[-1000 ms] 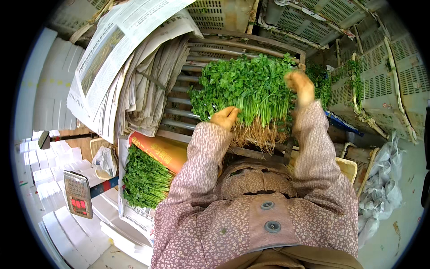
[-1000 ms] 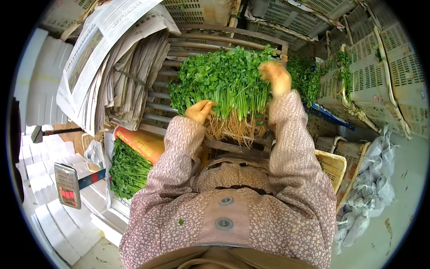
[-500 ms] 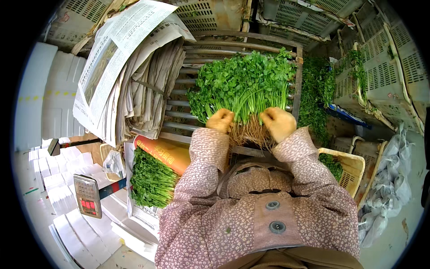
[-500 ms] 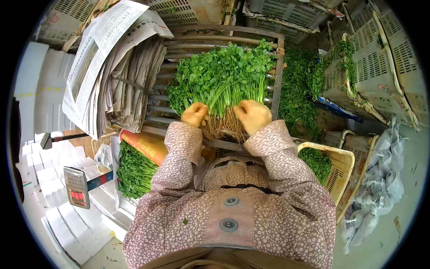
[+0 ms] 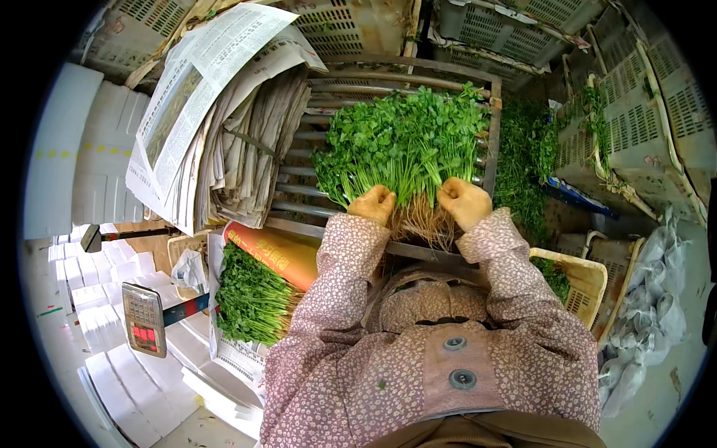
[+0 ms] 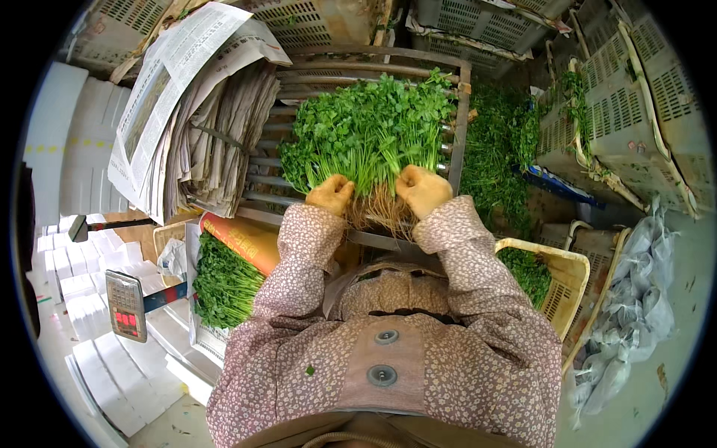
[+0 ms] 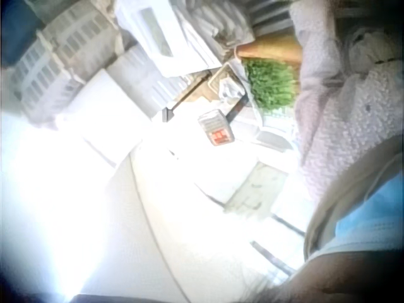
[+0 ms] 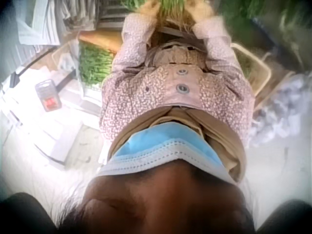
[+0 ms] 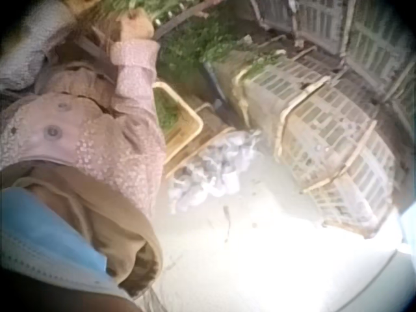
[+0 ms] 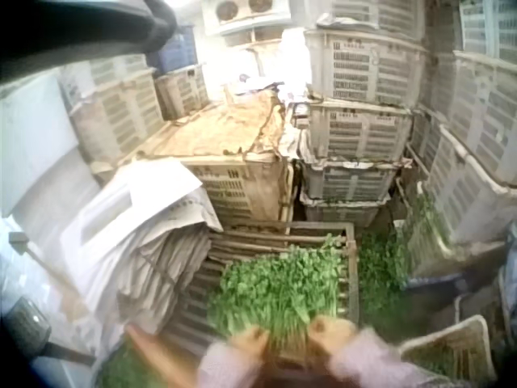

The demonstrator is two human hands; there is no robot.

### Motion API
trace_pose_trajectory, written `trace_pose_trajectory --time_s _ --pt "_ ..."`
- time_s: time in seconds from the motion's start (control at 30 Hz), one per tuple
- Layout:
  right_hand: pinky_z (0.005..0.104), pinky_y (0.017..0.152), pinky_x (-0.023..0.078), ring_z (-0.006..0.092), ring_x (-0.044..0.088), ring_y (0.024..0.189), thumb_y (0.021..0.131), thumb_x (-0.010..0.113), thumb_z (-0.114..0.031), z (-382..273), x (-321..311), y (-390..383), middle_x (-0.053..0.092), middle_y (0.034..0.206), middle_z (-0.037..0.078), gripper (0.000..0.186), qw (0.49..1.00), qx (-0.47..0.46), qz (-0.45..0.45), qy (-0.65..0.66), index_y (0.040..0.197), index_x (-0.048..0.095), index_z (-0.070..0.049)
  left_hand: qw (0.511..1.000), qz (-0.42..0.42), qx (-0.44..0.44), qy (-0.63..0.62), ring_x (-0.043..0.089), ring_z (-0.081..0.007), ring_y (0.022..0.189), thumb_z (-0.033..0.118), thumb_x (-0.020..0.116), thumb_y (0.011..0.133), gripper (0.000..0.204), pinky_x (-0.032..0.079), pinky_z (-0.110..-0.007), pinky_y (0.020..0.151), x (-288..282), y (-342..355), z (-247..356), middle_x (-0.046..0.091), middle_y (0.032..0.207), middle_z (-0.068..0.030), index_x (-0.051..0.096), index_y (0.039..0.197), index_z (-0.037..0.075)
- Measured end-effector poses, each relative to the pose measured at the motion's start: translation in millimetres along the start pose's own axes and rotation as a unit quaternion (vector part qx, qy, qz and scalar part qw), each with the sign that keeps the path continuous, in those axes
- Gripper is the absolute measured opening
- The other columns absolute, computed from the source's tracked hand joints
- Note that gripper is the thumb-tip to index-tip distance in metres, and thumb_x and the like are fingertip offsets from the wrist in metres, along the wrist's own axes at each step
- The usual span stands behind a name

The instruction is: The person sorts and bundles fresh green leafy vegetables by hand. They gather bunches from a metal rack, align the roots, and place the prepared bundles into a white plastic crate. The person also uses newspaper to wrap the vegetables during the process.

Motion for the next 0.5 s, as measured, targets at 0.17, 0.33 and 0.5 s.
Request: trace_pose_trajectory --time_s 0.17,0.33,0.5 --pt "0.0366 0.062 0.050 0.0291 0.063 0.070 0.079 0.065 -0.027 -6.8 65.3 -2.8 0.063 0.078 0.012 0.020 0.977 -0.159 0.099 -0.103 0.081 0.063 -0.007 0.975 0.070 0.043 0.208 0.062 -0.0303 0.095 0.041 0.053 0.090 0.037 0.049 -0.041 0.081 39.5 10.5 2.3 0.065 0.098 -0.0172 0.058 0.104 0.006" --pt "0.0371 0.069 0.050 0.0274 0.064 0.077 0.082 0.062 -0.037 0.3 48.3 -3.8 0.065 0.085 0.011 0.031 0.993 -0.087 -0.044 -0.065 0.086 0.064 -0.007 0.981 -0.024 0.013 0.191 0.060 -0.0301 0.104 0.040 0.050 0.092 0.043 0.048 -0.041 0.089 11.3 -14.2 13.2 0.063 0.109 -0.0181 0.053 0.122 0.009" --pt "0.0353 0.083 0.049 0.0294 0.063 0.093 0.085 0.056 -0.048 -33.9 14.2 -21.9 0.066 0.102 0.013 0.044 0.994 -0.058 -0.092 0.010 0.104 0.065 -0.008 0.998 -0.008 -0.020 0.056 0.065 -0.0227 0.085 0.038 0.050 0.092 0.039 0.052 -0.035 0.075 1.7 -11.2 -7.6 0.068 0.087 -0.0144 0.062 0.110 0.005"
Point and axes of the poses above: each hand's wrist, its own y-axis towards the middle knuckle, its own x-axis out of the palm, z = x × y, the point moved 5 cm from there along y, towards the middle knuckle
